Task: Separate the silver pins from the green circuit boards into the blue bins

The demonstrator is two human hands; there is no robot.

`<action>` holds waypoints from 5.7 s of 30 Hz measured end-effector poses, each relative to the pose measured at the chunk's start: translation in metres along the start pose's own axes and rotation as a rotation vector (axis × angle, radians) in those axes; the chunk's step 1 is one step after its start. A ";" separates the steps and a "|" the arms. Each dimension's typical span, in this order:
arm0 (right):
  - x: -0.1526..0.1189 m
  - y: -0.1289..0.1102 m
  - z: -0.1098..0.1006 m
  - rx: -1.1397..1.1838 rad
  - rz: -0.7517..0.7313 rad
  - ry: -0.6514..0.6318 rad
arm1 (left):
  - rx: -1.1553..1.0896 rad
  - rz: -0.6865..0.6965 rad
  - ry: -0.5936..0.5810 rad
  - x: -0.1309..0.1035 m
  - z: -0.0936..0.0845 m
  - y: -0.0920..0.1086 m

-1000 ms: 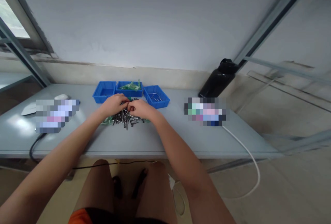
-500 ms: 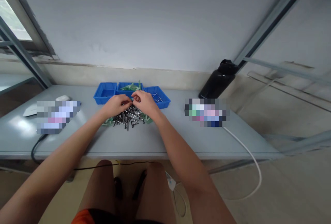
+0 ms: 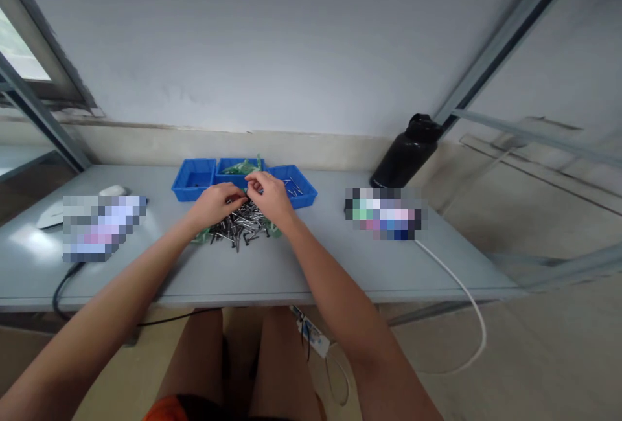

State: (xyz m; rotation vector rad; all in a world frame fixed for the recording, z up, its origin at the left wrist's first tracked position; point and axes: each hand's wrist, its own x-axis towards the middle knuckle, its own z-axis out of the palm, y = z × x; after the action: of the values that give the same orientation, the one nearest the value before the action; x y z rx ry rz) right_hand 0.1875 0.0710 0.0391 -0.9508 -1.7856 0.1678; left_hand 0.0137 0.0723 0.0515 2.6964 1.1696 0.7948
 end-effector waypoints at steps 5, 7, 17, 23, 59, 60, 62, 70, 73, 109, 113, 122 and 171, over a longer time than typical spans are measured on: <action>0.000 -0.003 0.000 -0.006 0.004 -0.014 | 0.014 0.014 0.030 -0.001 0.000 0.003; 0.000 -0.005 -0.001 -0.022 0.004 -0.032 | 0.012 0.018 0.056 0.000 -0.001 0.003; 0.004 -0.008 -0.009 -0.097 0.109 -0.198 | -0.004 -0.043 0.167 0.001 0.000 -0.004; 0.004 -0.005 -0.012 -0.086 0.146 -0.193 | -0.033 -0.079 0.287 0.003 -0.001 -0.004; 0.001 -0.003 -0.010 -0.060 0.149 -0.299 | -0.165 -0.016 0.242 0.003 -0.003 -0.004; 0.001 -0.004 -0.010 -0.061 0.134 -0.312 | -0.166 0.007 0.232 0.003 -0.003 -0.003; -0.001 -0.004 -0.009 -0.064 0.107 -0.335 | -0.154 0.044 0.205 0.003 -0.002 -0.003; 0.001 -0.008 -0.012 -0.056 0.132 -0.298 | -0.176 -0.112 0.207 0.002 -0.002 -0.001; 0.002 -0.009 -0.012 -0.073 0.118 -0.259 | -0.168 -0.106 0.159 0.002 -0.001 -0.002; 0.001 -0.004 -0.015 -0.113 0.137 -0.288 | -0.063 -0.048 0.248 0.003 0.002 -0.009; 0.001 -0.003 -0.015 -0.136 0.127 -0.310 | -0.061 -0.044 0.267 0.003 0.002 -0.009; 0.001 0.001 -0.014 -0.130 0.145 -0.295 | -0.039 -0.030 0.249 0.003 0.002 -0.007; 0.001 -0.001 -0.014 -0.124 0.150 -0.307 | -0.091 -0.061 0.215 0.006 0.000 -0.008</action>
State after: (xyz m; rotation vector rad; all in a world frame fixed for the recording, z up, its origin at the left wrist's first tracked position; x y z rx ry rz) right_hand 0.1991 0.0664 0.0461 -1.1996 -2.0220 0.3146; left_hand 0.0115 0.0820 0.0521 2.5392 1.2175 1.1219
